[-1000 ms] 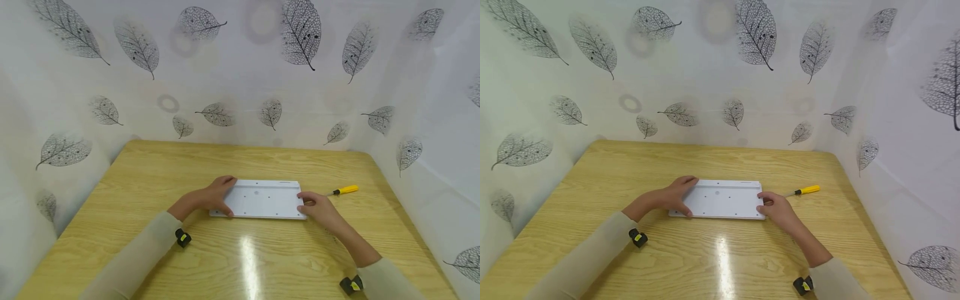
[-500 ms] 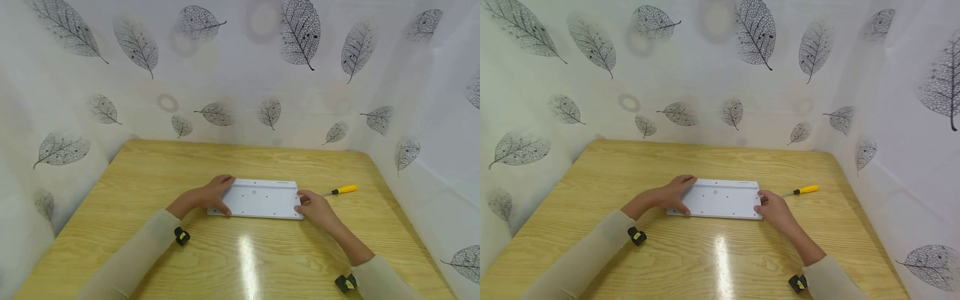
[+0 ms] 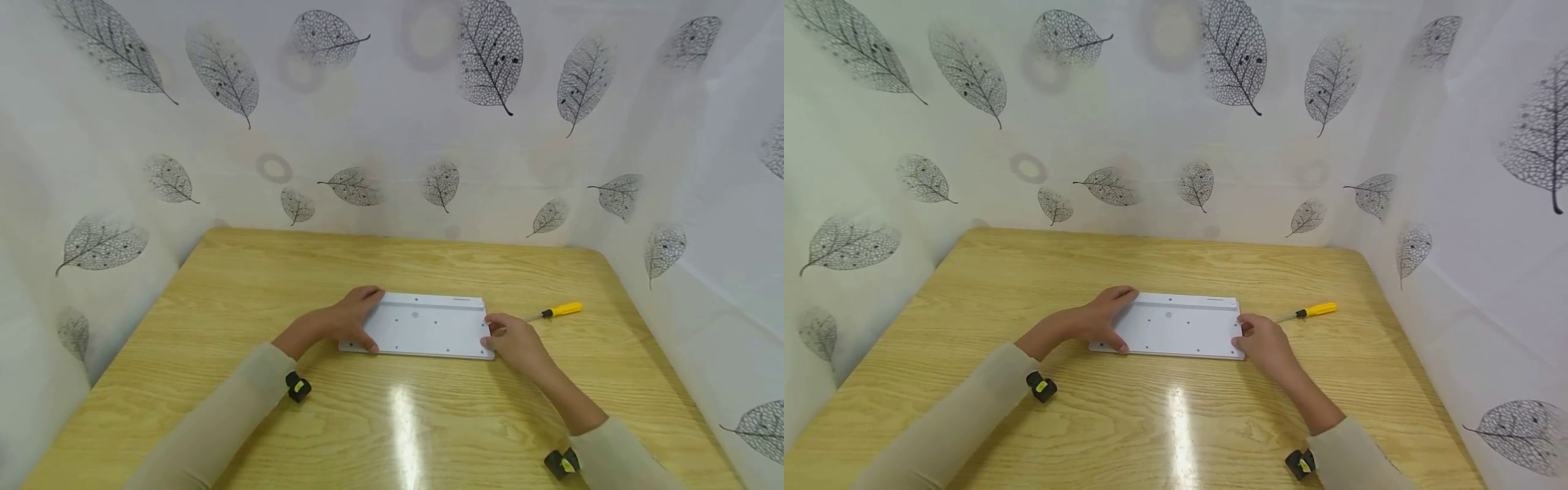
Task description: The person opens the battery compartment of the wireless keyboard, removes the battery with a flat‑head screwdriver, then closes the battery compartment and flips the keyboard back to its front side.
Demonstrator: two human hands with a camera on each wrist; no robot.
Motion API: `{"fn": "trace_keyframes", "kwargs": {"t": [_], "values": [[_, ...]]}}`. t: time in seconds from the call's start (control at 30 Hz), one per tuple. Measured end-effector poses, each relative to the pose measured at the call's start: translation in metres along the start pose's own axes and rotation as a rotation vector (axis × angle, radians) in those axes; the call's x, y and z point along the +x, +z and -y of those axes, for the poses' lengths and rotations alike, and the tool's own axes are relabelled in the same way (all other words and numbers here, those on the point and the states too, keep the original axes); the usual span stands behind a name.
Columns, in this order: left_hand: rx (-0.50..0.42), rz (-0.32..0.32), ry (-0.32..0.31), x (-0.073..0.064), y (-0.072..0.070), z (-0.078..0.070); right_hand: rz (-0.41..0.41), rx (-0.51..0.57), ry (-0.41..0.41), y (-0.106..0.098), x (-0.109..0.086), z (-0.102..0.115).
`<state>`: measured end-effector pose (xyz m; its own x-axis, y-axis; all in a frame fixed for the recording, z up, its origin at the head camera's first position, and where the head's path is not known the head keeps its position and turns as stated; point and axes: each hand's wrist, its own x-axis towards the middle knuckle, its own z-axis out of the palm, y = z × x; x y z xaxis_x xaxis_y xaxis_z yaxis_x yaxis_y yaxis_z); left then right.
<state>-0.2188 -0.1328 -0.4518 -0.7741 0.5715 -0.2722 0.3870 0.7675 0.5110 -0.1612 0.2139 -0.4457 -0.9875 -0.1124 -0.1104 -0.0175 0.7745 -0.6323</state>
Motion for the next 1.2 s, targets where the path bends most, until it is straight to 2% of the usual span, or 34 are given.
{"fn": "trace_keyframes", "kwargs": {"t": [0.43,0.53,0.83,0.93,1.2], "values": [[-0.004,-0.016,0.003,-0.002,-0.001,-0.002,0.009,0.02,-0.01,0.001,0.006,-0.008],[-0.011,-0.019,-0.001,-0.002,0.0,-0.002,0.005,0.057,-0.011,-0.001,0.012,-0.013],[0.019,-0.009,-0.003,0.001,0.001,-0.001,0.041,0.286,-0.038,-0.006,0.035,-0.022],[0.018,-0.006,0.0,0.001,0.001,-0.001,0.062,0.314,-0.056,-0.009,0.04,-0.024],[0.01,0.009,-0.005,-0.002,-0.003,-0.003,0.09,0.27,-0.071,-0.01,0.05,-0.022]]}}
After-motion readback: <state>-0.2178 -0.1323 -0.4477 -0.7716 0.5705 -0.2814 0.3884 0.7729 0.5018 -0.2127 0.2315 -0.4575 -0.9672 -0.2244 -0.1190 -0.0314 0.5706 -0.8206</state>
